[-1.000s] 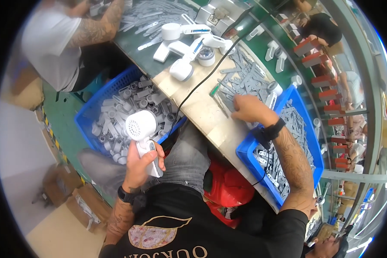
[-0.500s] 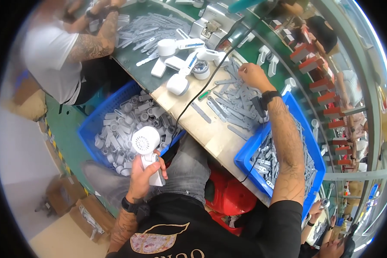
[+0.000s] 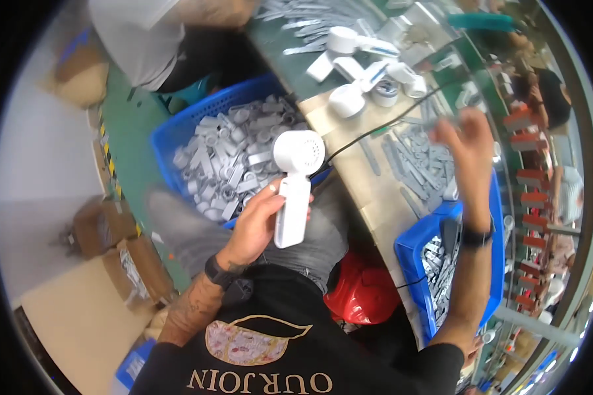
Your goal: The person assembles handheld fans by fitting a handle onto a fan body and pressing a small button into the side. After testing the folding mechanism, the person places the completed fan on the workbench and repeats the process.
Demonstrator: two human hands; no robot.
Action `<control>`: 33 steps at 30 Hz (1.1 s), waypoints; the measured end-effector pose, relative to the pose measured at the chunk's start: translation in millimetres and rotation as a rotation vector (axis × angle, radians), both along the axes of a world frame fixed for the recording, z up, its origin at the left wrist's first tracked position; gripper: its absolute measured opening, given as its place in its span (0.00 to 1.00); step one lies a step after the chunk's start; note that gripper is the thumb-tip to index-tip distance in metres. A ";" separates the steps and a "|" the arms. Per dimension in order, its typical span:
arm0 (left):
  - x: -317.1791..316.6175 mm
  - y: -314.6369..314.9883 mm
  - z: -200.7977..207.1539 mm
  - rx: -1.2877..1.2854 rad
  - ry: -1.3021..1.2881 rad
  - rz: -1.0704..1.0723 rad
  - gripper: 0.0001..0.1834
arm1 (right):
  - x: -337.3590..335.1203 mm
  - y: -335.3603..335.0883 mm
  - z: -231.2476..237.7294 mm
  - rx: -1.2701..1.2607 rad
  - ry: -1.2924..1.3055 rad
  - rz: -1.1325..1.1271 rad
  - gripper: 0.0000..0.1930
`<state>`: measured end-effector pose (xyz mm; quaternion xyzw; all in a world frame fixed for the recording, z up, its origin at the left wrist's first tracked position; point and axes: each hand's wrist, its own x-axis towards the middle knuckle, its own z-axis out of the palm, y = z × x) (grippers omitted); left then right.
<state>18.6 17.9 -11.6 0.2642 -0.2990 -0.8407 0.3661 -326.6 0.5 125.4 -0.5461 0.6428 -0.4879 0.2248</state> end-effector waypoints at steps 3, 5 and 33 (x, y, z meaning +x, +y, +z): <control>0.5 0.0 -0.2 -0.160 0.045 0.063 0.26 | 97.8 60.3 4.7 -0.015 -0.108 0.049 0.18; -2.3 3.0 3.6 -0.116 0.050 0.111 0.28 | 144.3 87.7 -11.6 0.054 -0.452 0.032 0.14; 1.1 2.9 6.6 -0.200 -0.099 -0.035 0.30 | 180.9 101.1 -75.0 -0.088 0.538 0.074 0.23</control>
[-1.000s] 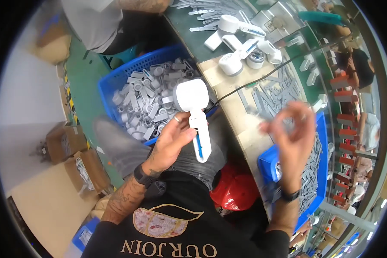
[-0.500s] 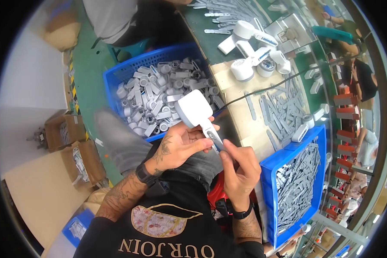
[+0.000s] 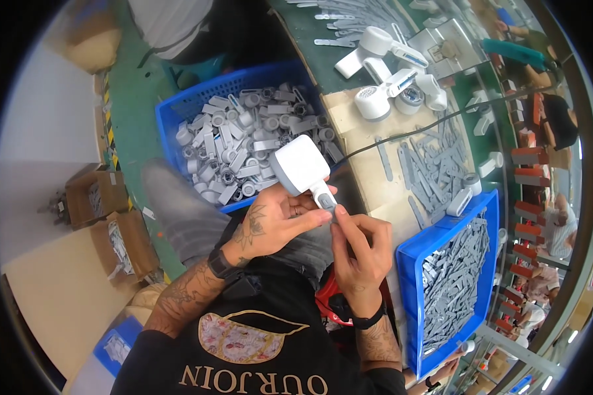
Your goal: The person assembles handheld fans by fitting a handle onto a fan body and pressing a small button into the side. After testing the folding mechanism, the person places the completed fan on the workbench and repeats the process.
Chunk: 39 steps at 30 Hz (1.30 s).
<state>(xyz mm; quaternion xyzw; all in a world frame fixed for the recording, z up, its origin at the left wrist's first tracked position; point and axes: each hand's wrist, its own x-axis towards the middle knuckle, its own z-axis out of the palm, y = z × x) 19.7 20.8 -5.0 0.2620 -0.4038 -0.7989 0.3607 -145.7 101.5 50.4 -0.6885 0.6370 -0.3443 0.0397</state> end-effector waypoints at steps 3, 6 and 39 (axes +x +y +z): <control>1.0 -6.0 5.1 0.022 -0.037 0.008 0.29 | 1.3 -2.0 -1.5 0.010 0.054 0.017 0.24; 0.6 -9.5 2.7 -0.060 -0.052 0.035 0.28 | 4.1 -1.0 -5.9 0.063 -0.022 -0.007 0.24; -73.5 -36.8 41.1 -0.428 -0.248 -0.123 0.26 | -292.2 -69.1 118.7 0.332 -0.009 -0.408 0.20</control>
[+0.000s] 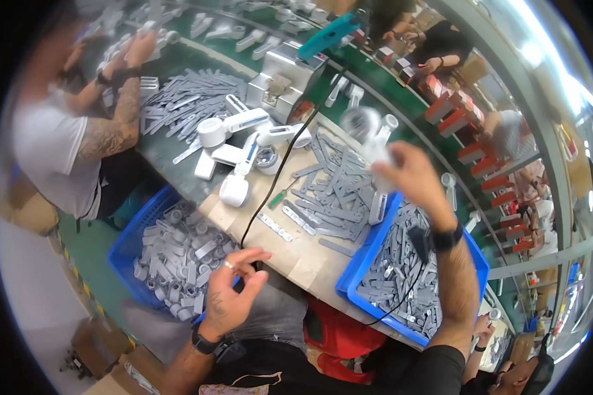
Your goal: The person assembles handheld fans by fitting a handle onto a fan body and pressing a small button into the side. After testing the folding mechanism, the person places the completed fan on the workbench and repeats the process.
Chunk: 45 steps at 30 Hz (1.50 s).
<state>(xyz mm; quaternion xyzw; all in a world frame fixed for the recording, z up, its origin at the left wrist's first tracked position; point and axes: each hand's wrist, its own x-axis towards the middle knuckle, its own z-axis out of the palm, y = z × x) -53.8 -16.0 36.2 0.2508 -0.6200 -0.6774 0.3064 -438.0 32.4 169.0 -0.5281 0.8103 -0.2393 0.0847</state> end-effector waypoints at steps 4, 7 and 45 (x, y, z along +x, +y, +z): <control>11.6 -2.2 -28.5 0.100 -0.141 0.113 0.14 | -165.3 -23.4 -18.3 0.090 0.148 -0.315 0.25; 4.1 -14.3 -31.9 0.062 -0.173 0.199 0.11 | -290.8 -13.7 -69.5 0.247 0.317 -0.414 0.26; 154.6 -1.3 -117.7 0.731 0.479 0.481 0.31 | -1.1 -76.0 -124.4 0.232 0.356 0.256 0.11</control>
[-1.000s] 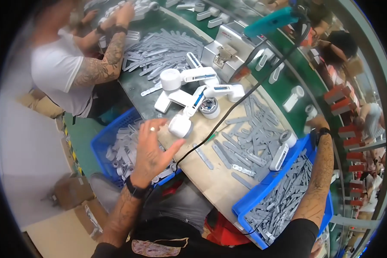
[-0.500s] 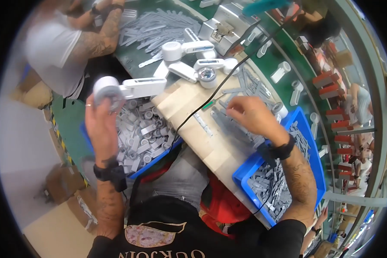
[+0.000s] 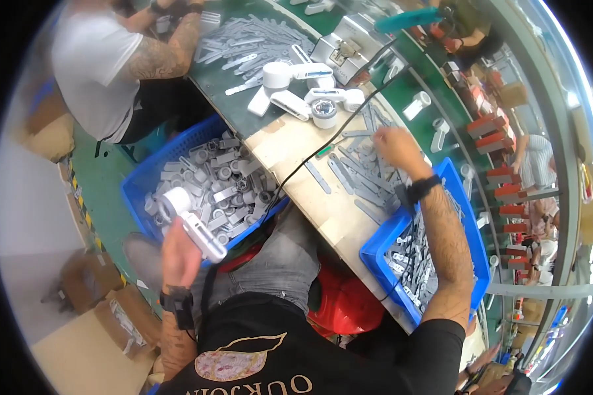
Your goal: The person assembles handheld fans by fitting a handle onto a fan body and pressing a small button into the side. After testing the folding mechanism, the person places the completed fan on the workbench and repeats the process.
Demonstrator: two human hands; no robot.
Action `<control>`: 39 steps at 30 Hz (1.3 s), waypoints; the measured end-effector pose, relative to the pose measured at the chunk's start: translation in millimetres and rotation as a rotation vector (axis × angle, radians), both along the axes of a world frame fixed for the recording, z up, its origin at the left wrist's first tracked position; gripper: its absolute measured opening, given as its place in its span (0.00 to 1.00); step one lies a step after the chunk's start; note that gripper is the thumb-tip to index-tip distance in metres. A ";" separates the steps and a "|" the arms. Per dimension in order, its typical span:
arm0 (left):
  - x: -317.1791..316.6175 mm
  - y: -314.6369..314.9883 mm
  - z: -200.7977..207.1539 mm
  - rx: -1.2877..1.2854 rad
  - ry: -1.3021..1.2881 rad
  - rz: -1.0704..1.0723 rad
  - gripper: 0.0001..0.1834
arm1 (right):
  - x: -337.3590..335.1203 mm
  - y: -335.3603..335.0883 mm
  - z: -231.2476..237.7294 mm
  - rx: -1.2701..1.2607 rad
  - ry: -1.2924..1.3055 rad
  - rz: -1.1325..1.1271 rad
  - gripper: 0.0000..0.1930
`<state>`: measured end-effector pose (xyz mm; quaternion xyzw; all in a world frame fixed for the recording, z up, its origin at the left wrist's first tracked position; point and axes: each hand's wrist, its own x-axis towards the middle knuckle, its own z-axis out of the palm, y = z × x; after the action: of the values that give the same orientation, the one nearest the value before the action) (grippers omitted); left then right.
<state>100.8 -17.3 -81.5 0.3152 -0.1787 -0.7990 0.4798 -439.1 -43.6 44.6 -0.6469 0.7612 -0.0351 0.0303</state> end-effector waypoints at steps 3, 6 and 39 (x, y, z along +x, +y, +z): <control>-11.2 15.6 -6.3 -0.087 -0.060 -0.195 0.30 | -34.9 -31.3 -1.8 -0.127 -0.014 -0.102 0.11; -34.3 23.6 26.3 0.042 -0.143 -0.170 0.32 | -43.5 -54.8 -16.3 -0.133 -0.157 -0.141 0.12; -96.8 48.8 76.5 -0.232 0.079 -0.319 0.34 | 309.1 134.4 5.0 -0.512 -0.607 0.146 0.21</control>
<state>4.0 31.5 -5.0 0.1939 -0.2986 -0.8506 0.3869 -130.0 90.8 49.6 -0.6460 0.6364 -0.4109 0.0939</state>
